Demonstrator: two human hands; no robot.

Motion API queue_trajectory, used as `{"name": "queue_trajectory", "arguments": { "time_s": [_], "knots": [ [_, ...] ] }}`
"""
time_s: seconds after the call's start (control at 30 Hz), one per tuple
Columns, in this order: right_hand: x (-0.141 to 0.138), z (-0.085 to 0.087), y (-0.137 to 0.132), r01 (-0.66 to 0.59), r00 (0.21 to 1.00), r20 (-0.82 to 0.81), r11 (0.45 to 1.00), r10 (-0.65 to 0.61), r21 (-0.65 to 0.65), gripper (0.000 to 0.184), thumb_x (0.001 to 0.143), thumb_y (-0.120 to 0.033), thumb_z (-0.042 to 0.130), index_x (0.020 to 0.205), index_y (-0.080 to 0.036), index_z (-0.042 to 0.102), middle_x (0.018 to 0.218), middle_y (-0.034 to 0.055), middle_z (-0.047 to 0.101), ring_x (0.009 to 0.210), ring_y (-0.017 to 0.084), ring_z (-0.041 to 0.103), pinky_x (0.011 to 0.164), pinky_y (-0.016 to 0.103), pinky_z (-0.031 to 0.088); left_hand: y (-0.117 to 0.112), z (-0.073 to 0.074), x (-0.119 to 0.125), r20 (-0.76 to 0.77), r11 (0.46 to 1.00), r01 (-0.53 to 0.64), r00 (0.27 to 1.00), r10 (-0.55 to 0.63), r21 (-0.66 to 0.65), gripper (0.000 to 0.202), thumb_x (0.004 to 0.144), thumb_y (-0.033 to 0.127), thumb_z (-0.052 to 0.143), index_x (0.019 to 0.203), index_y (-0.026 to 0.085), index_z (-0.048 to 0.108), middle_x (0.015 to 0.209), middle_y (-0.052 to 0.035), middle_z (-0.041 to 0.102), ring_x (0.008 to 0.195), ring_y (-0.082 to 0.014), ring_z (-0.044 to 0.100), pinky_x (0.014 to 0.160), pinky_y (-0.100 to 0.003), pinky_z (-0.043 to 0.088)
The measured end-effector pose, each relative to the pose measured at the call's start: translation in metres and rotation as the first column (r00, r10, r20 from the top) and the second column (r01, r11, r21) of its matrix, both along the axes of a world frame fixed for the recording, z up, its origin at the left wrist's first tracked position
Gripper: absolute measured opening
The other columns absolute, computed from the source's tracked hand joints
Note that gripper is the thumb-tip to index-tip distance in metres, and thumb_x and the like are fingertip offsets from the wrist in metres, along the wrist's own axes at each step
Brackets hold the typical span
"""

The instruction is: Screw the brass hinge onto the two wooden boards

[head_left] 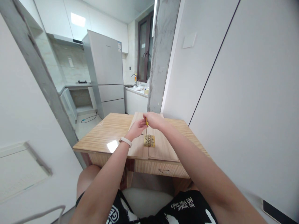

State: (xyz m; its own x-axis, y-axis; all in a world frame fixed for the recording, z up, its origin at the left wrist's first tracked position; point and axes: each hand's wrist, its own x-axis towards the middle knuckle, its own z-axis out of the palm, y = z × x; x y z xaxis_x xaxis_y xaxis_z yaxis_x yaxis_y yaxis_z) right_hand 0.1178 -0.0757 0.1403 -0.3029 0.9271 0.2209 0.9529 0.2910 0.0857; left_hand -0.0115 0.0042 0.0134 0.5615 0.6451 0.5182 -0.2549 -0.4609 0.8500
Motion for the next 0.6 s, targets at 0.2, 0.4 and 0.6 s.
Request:
{"name": "queue_trajectory", "arguments": {
  "time_s": [0.2,0.4,0.6],
  "knots": [
    [0.003,0.0,0.001,-0.033,0.999,-0.045,0.998,0.03,-0.061,0.035,0.083,-0.014,0.073,0.117,-0.017,0.064,0.113,0.0089,0.071,0.099,0.019,0.066,0.078,0.024,0.04,0.001,-0.003,0.0,-0.013,0.996,-0.087,0.996,0.088,0.027,0.03,0.083,0.026,0.076,0.109,0.015,0.068,0.105,-0.0114,0.075,0.099,-0.024,0.072,0.095,-0.042,0.056],
    [-0.006,0.006,-0.004,0.244,0.969,-0.053,0.968,-0.242,0.049,0.045,0.094,-0.052,0.064,0.12,-0.016,0.066,0.112,0.0186,0.072,0.104,0.029,0.068,0.083,0.032,0.047,-0.006,-0.003,0.001,-0.065,0.95,-0.287,0.953,0.296,0.12,0.025,0.081,0.027,0.077,0.101,0.017,0.069,0.084,-0.0039,0.071,0.076,-0.0171,0.066,0.073,-0.031,0.055],
    [-0.013,0.007,-0.008,0.284,0.959,-0.001,0.959,-0.285,0.01,0.024,0.095,-0.035,0.063,0.109,-0.018,0.071,0.11,0.018,0.073,0.101,0.028,0.07,0.083,0.032,0.049,-0.009,0.0,0.005,-0.06,0.928,-0.344,0.933,0.355,0.143,0.028,0.073,0.03,0.085,0.09,0.018,0.066,0.083,-0.0031,0.069,0.075,-0.0171,0.065,0.072,-0.03,0.053]
  ]
}}
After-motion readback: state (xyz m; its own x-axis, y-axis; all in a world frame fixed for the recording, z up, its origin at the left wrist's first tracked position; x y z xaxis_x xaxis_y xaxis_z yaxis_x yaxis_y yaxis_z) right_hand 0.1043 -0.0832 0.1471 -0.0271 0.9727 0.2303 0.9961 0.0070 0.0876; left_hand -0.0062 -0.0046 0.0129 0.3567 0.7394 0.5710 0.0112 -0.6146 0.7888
